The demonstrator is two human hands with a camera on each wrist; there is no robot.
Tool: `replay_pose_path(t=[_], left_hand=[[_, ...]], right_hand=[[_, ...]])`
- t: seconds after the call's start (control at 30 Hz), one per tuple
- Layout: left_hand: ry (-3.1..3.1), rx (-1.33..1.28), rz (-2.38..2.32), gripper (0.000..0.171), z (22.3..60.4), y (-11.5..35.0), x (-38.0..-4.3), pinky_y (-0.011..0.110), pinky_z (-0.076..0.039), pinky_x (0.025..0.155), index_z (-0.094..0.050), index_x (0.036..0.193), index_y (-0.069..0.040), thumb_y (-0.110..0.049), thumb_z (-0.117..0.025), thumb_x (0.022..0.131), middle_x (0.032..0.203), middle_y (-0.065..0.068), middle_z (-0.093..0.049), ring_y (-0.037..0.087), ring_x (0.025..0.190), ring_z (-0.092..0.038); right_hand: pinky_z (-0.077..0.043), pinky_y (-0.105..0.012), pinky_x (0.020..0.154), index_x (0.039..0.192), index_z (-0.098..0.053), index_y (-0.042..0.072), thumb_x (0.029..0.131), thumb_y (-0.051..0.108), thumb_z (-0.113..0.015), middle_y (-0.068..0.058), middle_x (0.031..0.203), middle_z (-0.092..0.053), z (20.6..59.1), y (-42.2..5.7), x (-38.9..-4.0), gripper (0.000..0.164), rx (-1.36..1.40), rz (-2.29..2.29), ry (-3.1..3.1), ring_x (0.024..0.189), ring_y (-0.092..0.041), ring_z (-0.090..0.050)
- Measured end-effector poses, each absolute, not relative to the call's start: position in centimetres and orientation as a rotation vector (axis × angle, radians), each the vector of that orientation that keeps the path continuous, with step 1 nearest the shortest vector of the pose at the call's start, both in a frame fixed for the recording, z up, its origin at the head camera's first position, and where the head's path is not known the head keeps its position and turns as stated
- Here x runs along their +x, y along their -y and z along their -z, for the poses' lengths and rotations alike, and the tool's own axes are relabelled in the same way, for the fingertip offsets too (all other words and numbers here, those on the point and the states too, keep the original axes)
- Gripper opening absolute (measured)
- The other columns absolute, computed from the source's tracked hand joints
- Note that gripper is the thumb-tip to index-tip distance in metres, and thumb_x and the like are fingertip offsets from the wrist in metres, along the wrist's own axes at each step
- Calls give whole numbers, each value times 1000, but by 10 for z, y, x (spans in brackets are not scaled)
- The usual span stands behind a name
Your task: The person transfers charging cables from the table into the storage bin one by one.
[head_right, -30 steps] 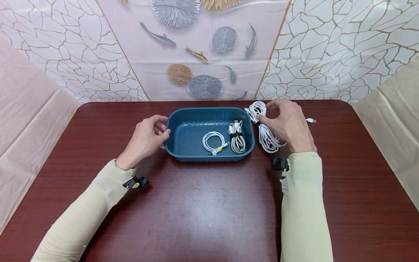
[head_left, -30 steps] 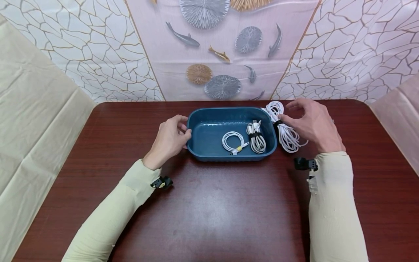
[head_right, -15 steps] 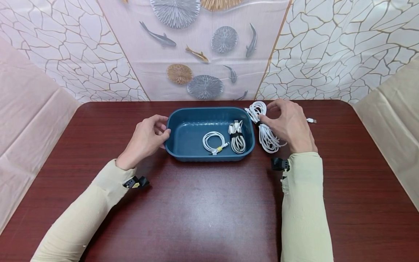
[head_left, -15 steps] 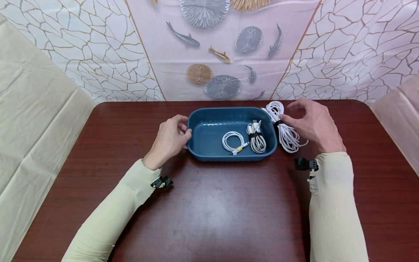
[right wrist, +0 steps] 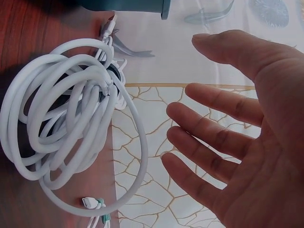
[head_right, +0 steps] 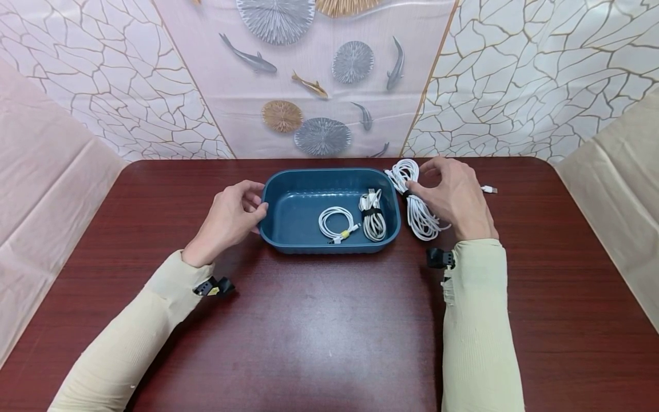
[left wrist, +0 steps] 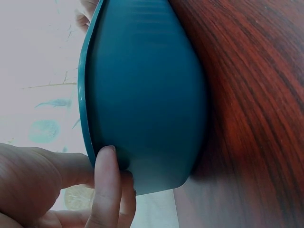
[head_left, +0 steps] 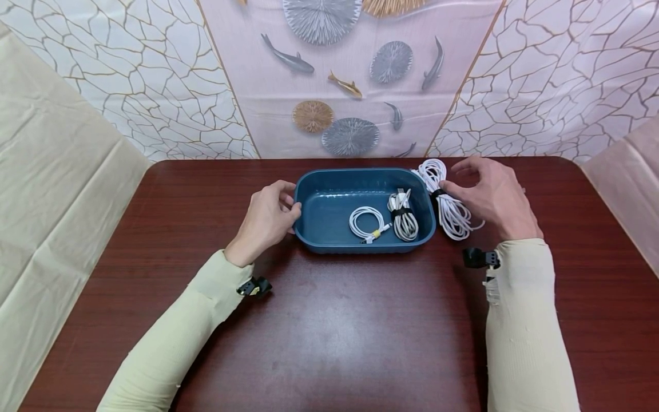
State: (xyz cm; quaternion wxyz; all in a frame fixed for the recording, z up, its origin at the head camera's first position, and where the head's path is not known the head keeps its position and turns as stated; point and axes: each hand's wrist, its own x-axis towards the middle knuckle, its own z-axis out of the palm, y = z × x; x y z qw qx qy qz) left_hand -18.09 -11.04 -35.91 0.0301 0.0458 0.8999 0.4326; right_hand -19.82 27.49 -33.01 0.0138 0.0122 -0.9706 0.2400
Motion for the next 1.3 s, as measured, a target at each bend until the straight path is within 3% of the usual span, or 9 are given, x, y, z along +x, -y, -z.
replay_pose_path(t=[0.17, 0.43, 1.3], left_hand=[[-2766, 140, -1339, 42, 359, 110, -181, 27, -63, 55, -56, 138, 0, -10, -64, 97, 103, 15, -65, 21, 75, -71], [-2775, 138, -1332, 42, 359, 111, -181, 27, -63, 55, -56, 138, 0, -10, -64, 97, 102, 14, -65, 21, 77, -71], [-2760, 130, -1336, 42, 359, 110, -181, 27, -63, 55, -56, 138, -1, -9, -63, 98, 102, 15, -65, 22, 76, -72]], right_hand=[[-50, -42, 71, 134, -62, 15, 94, 56, -62, -17, 130, -64, 331, -275, -199, 57, 30, -733, 3027, 78, -28, -65], [-49, -61, 92, 133, -63, 13, 95, 55, -62, -20, 138, -61, 333, -278, -199, 57, 33, -777, 3012, 117, -37, -56], [-46, -61, 98, 132, -63, 10, 94, 57, -64, -22, 138, -60, 339, -297, -197, 61, -9, -801, 2989, 127, -41, -52]])
